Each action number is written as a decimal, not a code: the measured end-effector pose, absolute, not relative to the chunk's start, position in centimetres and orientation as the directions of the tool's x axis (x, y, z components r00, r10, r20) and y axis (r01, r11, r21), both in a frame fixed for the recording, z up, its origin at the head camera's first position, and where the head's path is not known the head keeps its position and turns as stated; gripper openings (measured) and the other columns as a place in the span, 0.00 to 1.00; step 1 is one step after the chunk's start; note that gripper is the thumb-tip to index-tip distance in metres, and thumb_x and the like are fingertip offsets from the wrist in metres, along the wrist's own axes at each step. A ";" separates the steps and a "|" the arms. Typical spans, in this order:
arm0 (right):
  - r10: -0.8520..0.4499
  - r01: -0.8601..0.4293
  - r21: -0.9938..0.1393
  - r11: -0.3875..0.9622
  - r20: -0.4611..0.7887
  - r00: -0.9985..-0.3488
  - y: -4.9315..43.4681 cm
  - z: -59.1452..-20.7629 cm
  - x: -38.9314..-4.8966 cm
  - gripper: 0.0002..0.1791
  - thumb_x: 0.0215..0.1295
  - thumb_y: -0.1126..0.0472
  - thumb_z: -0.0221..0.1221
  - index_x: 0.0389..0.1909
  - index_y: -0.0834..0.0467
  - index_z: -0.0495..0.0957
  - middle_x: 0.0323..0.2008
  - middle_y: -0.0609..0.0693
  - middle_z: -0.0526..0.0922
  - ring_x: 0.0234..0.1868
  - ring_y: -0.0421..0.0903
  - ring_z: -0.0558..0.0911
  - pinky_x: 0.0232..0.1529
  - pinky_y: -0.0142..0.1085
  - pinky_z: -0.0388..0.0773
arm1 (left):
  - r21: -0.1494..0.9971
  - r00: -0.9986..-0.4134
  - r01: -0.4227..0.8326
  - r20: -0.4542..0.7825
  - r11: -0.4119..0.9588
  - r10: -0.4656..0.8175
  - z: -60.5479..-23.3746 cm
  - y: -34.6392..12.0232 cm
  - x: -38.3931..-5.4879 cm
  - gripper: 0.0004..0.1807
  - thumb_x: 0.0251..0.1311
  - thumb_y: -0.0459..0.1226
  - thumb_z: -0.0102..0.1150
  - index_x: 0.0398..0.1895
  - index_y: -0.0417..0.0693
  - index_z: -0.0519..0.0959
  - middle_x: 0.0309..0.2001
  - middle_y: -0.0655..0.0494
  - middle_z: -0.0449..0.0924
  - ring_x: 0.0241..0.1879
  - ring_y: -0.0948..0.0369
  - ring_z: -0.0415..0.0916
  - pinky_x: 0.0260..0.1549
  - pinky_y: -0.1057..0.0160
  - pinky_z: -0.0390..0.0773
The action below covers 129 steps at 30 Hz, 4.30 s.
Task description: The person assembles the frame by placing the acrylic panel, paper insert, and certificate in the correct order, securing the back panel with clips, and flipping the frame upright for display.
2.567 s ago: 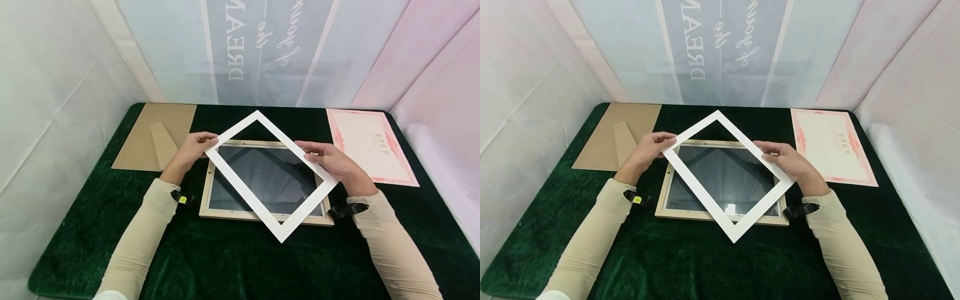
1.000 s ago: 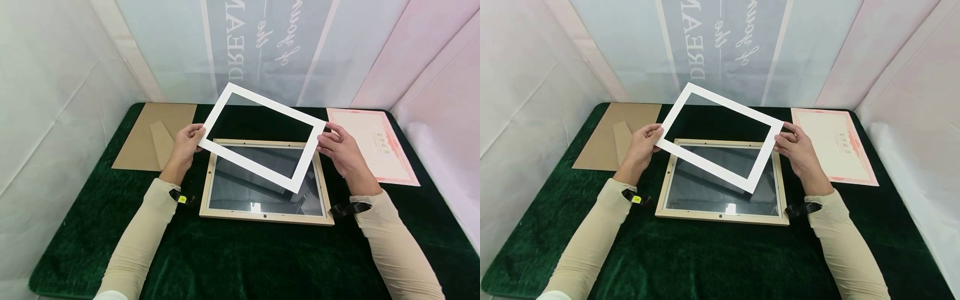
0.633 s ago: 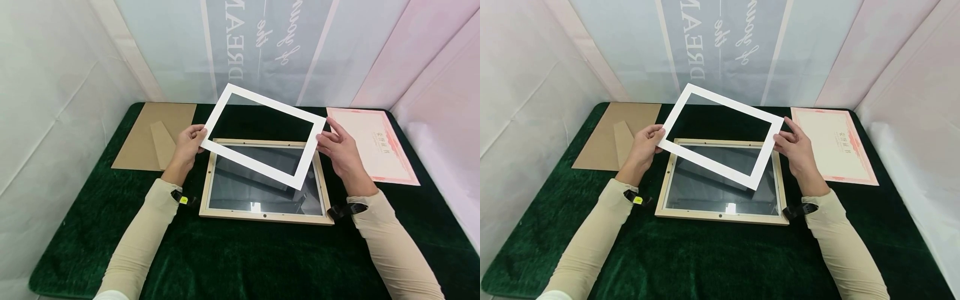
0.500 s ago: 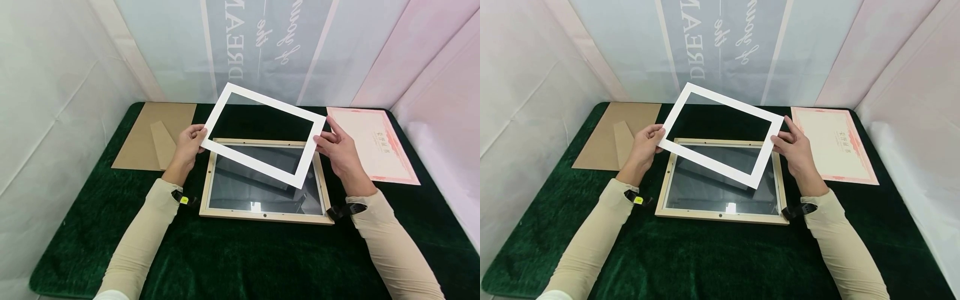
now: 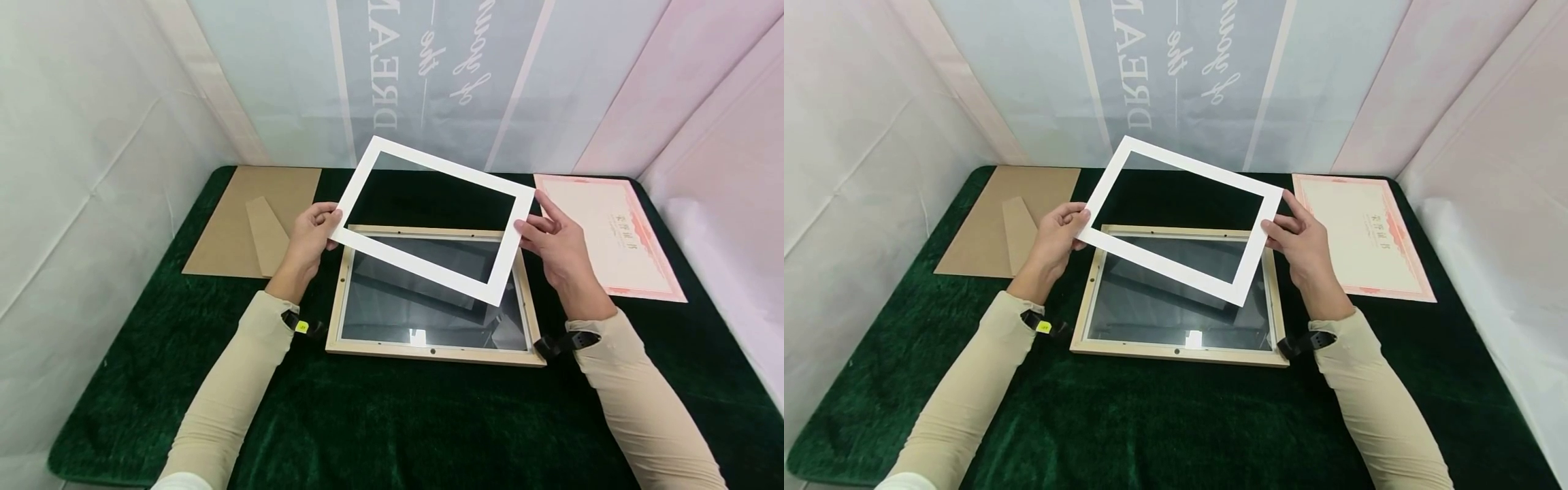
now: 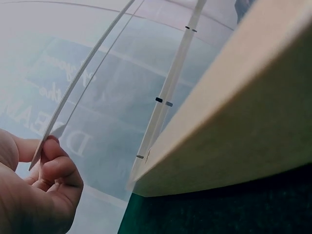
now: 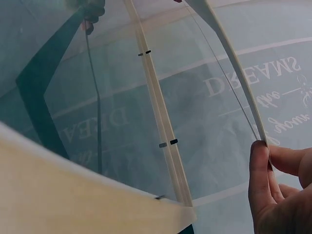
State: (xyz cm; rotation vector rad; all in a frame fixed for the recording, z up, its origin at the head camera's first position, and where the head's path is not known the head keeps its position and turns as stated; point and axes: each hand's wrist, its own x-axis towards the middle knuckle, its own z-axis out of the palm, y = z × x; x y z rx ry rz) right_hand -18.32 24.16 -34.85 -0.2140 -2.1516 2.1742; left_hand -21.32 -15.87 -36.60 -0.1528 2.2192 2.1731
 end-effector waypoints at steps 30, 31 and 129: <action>-0.091 0.027 -0.972 0.233 -0.050 -0.995 25.3 -35.0 -18.1 0.42 0.65 0.64 0.65 0.77 0.48 0.57 0.37 0.33 0.85 0.35 0.33 0.84 0.33 0.25 0.81 | 1.000 -0.994 -0.012 -0.012 0.004 0.108 -36.1 -17.4 -21.3 0.24 0.71 0.38 0.56 0.67 0.41 0.71 0.36 0.66 0.82 0.32 0.64 0.75 0.33 0.70 0.76; -0.104 0.025 -0.974 0.225 -0.049 -0.993 25.3 -35.0 -18.1 0.43 0.65 0.65 0.65 0.77 0.49 0.56 0.38 0.34 0.85 0.35 0.33 0.84 0.33 0.25 0.81 | 1.000 -0.994 -0.003 -0.004 0.005 0.109 -36.1 -17.5 -21.3 0.24 0.71 0.37 0.56 0.68 0.42 0.70 0.35 0.66 0.82 0.31 0.65 0.74 0.32 0.70 0.76; -0.124 -0.022 -0.563 0.826 -0.143 -0.982 25.7 -36.4 -16.1 0.36 0.66 0.57 0.64 0.73 0.62 0.64 0.53 0.62 0.78 0.47 0.55 0.80 0.40 0.36 0.80 | 0.626 -0.887 0.295 -0.102 0.722 0.451 -38.1 -16.4 -19.3 0.40 0.51 0.37 0.76 0.69 0.43 0.70 0.69 0.45 0.64 0.48 0.51 0.69 0.46 0.55 0.72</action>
